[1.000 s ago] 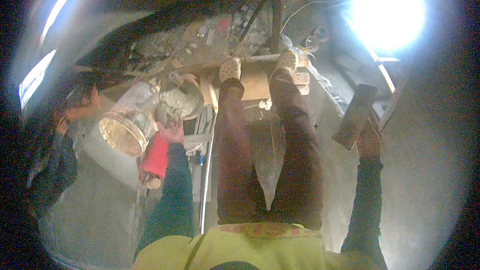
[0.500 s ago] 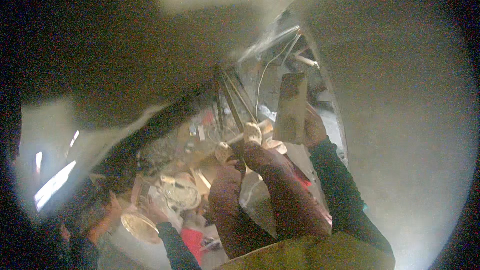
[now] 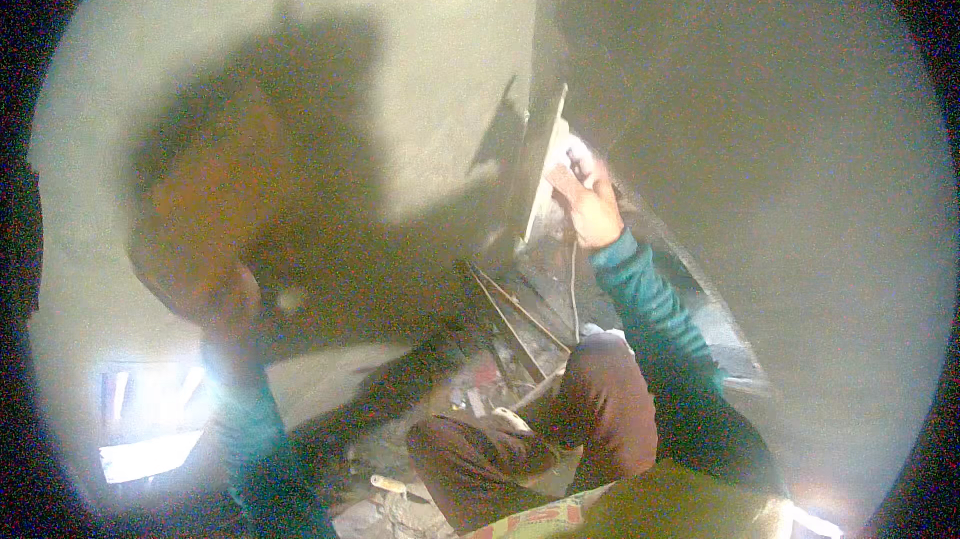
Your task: The person applies and smooths wet plaster on a wall using a hawk and trowel. They repeatedly scoop plaster from a bucket, spread it on the wall, and level the surface with a trowel.
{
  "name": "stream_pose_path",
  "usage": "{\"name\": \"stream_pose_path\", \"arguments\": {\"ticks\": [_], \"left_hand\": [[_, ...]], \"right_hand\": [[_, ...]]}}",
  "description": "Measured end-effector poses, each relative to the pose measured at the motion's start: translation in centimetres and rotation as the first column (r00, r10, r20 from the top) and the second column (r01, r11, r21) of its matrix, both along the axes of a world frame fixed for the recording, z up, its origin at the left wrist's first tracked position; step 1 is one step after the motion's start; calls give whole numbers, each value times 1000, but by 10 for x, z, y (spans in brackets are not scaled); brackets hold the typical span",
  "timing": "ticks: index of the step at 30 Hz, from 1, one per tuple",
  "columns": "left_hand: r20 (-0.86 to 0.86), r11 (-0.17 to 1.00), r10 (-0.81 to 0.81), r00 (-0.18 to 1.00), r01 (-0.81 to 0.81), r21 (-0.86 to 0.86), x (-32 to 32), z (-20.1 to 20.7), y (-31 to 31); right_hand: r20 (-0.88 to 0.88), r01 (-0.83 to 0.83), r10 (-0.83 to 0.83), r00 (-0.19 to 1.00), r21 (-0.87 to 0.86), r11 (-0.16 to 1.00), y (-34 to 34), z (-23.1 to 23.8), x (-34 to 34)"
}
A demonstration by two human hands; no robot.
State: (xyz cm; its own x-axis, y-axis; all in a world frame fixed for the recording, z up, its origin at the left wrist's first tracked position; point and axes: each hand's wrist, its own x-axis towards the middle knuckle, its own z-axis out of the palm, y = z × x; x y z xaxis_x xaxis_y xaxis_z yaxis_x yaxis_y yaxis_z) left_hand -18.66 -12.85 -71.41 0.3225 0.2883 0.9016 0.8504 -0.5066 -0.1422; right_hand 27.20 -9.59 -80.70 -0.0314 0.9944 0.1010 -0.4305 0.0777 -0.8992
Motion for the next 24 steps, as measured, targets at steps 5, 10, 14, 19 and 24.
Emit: {"name": "stream_pose_path", "arguments": {"ticks": [5, 10, 14, 19, 24], "left_hand": [[-168, 938, 10, 986, 50, 344, 92, 137, 96], [-79, 915, -14, 997, 44, 401, 116, 144, 118], [-151, 911, 58, 987, 9, 411, 114, 149, 116], [-76, 920, -13, 997, 42, 389, 125, 140, 113], [-99, 912, 84, 992, -36, 408, 116, 143, 112]], "right_hand": [[540, 264, -534, 651, 498, 826, 66, -22, 0], [470, 306, -810, 351, 760, 574, 103, -12, -25], [396, 327, -889, 231, 829, 454, 123, 4, -33], [365, 366, -917, 159, 841, 398, 136, 13, -36], [349, 342, -925, 148, 860, 379, 143, 11, -40]]}}
